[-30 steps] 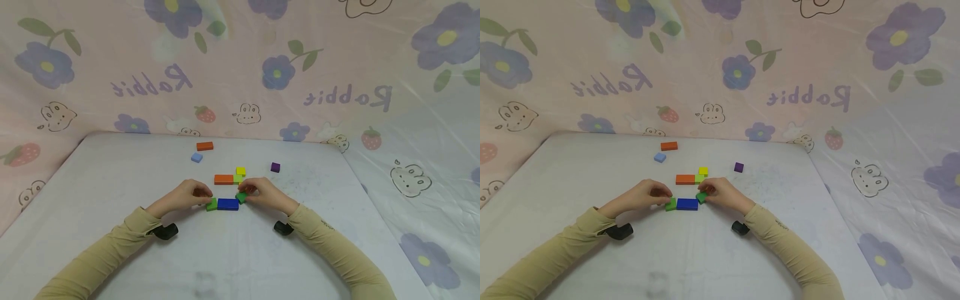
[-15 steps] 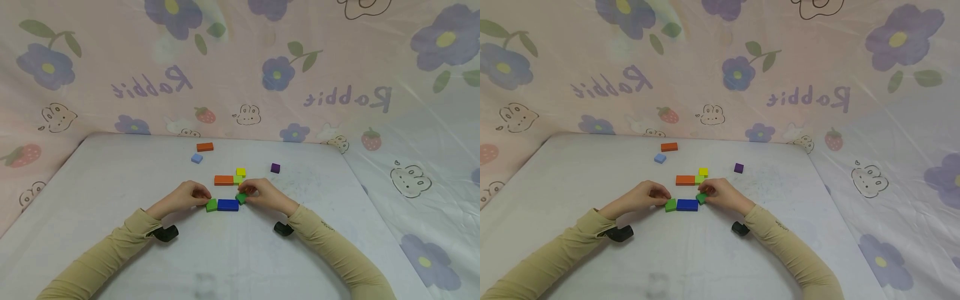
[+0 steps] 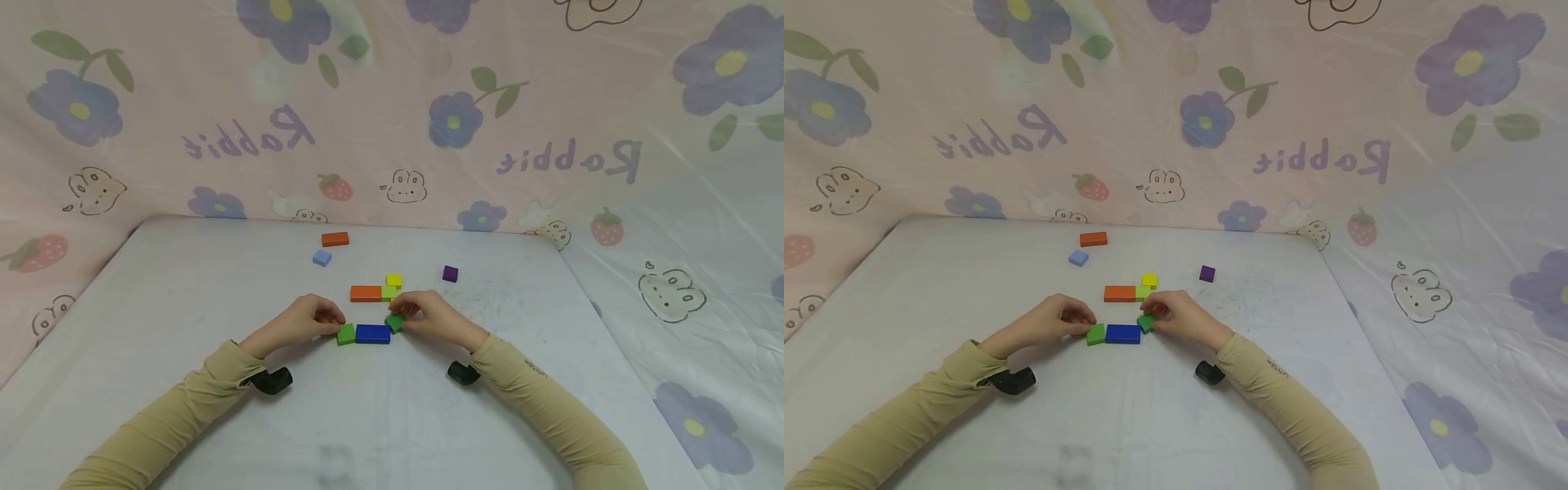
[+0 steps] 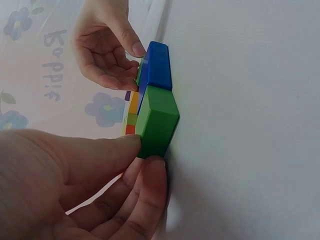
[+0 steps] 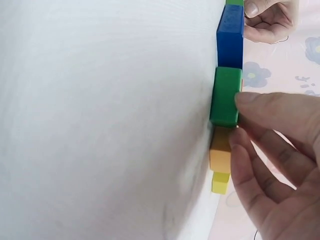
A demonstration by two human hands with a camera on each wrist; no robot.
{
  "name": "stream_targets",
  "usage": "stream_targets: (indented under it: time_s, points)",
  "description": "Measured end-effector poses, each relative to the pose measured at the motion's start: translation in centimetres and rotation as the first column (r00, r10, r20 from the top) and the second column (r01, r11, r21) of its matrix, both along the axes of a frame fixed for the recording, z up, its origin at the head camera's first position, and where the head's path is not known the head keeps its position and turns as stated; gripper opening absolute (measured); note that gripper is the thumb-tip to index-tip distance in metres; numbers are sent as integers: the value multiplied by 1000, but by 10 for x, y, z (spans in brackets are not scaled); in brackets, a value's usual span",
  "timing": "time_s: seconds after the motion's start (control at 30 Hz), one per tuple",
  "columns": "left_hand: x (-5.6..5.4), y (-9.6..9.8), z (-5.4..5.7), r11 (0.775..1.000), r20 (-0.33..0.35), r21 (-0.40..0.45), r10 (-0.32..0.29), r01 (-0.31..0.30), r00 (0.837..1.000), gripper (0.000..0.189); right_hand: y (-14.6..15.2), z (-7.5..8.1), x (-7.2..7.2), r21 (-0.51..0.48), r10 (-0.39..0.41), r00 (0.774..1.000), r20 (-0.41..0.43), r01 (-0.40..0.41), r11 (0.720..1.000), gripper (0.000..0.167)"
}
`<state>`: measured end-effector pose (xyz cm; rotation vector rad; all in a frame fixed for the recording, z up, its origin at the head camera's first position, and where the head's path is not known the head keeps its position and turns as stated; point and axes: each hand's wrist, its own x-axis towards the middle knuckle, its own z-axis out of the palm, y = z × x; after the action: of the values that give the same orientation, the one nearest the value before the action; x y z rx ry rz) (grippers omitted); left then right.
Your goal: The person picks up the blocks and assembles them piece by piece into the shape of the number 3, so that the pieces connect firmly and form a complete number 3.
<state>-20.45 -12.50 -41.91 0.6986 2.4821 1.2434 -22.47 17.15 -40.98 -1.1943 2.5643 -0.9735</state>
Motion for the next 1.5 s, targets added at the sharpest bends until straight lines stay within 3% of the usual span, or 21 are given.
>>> stream_targets:
  time_s: [0.27,0.57,0.73,1.1,1.37,1.5]
  points:
    - [-1,1,-1,1000,12,-6,7,-7,1000,10,1,14,-3,-5,2,1000,12,-2,1000,30]
    - [-3,-1,1,1000,12,-1,5,-5,1000,10,13,55,-18,-101,-84,996,-41,79,992,31]
    - [-3,-1,4,1000,8,6,2,-2,1000,10,23,71,-34,-163,-126,991,-35,119,979,30]
    - [-1,-1,1,1000,28,-5,16,-16,999,10,53,57,-77,-135,-286,956,59,291,947,28]
    - [-1,-2,-2,1000,20,1,1,-2,1000,10,72,38,-97,-84,-353,932,80,359,929,32]
    - [-1,-1,-2,1000,18,4,-3,2,1000,10,78,29,-103,-61,-387,912,137,398,915,34]
